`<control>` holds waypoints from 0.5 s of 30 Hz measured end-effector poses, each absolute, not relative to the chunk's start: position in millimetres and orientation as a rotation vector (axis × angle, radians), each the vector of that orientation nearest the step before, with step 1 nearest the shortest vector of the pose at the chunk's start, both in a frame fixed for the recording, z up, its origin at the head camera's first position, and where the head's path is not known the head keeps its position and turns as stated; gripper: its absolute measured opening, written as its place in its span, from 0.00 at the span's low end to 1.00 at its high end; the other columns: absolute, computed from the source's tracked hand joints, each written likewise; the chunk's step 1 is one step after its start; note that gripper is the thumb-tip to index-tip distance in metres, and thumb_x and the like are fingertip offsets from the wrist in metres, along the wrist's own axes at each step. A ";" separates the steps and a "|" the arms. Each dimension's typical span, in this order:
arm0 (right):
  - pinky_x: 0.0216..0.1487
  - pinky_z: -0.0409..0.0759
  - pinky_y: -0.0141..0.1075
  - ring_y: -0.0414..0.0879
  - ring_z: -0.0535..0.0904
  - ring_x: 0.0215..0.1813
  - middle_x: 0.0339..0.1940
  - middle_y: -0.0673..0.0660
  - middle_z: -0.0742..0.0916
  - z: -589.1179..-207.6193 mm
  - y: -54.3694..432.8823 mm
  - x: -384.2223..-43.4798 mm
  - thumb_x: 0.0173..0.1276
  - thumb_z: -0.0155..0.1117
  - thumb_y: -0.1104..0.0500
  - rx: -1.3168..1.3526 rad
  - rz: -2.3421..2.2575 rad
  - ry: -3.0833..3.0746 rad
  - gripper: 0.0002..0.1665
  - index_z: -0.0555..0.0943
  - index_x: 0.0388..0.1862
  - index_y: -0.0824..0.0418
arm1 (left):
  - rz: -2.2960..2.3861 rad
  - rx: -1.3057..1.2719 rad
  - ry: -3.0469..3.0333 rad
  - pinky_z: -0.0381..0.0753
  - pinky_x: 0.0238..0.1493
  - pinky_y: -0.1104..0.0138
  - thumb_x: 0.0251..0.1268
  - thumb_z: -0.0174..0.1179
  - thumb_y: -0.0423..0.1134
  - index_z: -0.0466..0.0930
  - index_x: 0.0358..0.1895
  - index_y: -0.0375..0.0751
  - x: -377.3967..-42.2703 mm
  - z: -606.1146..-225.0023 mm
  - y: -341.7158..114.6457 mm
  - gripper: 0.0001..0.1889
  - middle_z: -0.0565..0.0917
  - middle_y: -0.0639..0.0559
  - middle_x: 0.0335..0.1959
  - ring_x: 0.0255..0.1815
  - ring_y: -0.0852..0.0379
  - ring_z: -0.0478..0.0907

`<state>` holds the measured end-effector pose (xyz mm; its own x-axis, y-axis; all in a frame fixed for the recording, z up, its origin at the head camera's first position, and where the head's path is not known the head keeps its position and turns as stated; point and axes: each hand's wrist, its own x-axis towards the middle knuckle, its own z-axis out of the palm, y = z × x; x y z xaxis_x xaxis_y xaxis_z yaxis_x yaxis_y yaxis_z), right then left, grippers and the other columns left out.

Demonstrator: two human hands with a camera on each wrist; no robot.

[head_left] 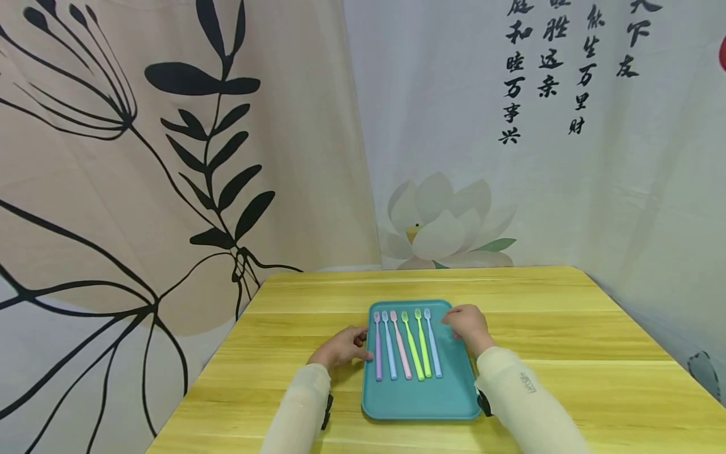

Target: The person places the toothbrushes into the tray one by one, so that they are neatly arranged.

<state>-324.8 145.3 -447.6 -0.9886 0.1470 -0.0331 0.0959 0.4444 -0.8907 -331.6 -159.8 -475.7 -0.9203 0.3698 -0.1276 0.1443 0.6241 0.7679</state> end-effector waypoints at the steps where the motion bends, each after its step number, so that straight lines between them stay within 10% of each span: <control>1: 0.34 0.81 0.42 0.48 0.76 0.24 0.17 0.55 0.77 -446.2 149.1 -325.1 0.64 0.65 0.62 -0.224 1.628 -2.625 0.21 0.81 0.53 0.74 | 1.182 0.417 2.576 0.74 0.55 0.52 0.61 0.70 0.33 0.62 0.74 0.32 -331.6 -475.5 -159.7 0.39 0.74 0.44 0.52 0.51 0.47 0.69; 10: 0.45 0.83 0.46 0.56 0.78 0.44 0.53 0.71 0.81 -437.4 176.9 -323.0 0.68 0.62 0.62 -0.234 1.648 -2.614 0.26 0.75 0.60 0.77 | 1.182 0.437 2.578 0.73 0.55 0.52 0.61 0.69 0.33 0.62 0.74 0.32 -333.4 -475.8 -160.3 0.38 0.74 0.45 0.50 0.50 0.48 0.69; 15: 0.47 0.82 0.48 0.60 0.77 0.49 0.56 0.73 0.79 -437.6 190.5 -321.7 0.68 0.61 0.62 -0.223 1.655 -2.606 0.27 0.74 0.61 0.77 | 1.179 0.455 2.575 0.72 0.55 0.52 0.61 0.69 0.32 0.63 0.73 0.31 -333.8 -476.7 -160.0 0.38 0.75 0.45 0.48 0.49 0.48 0.69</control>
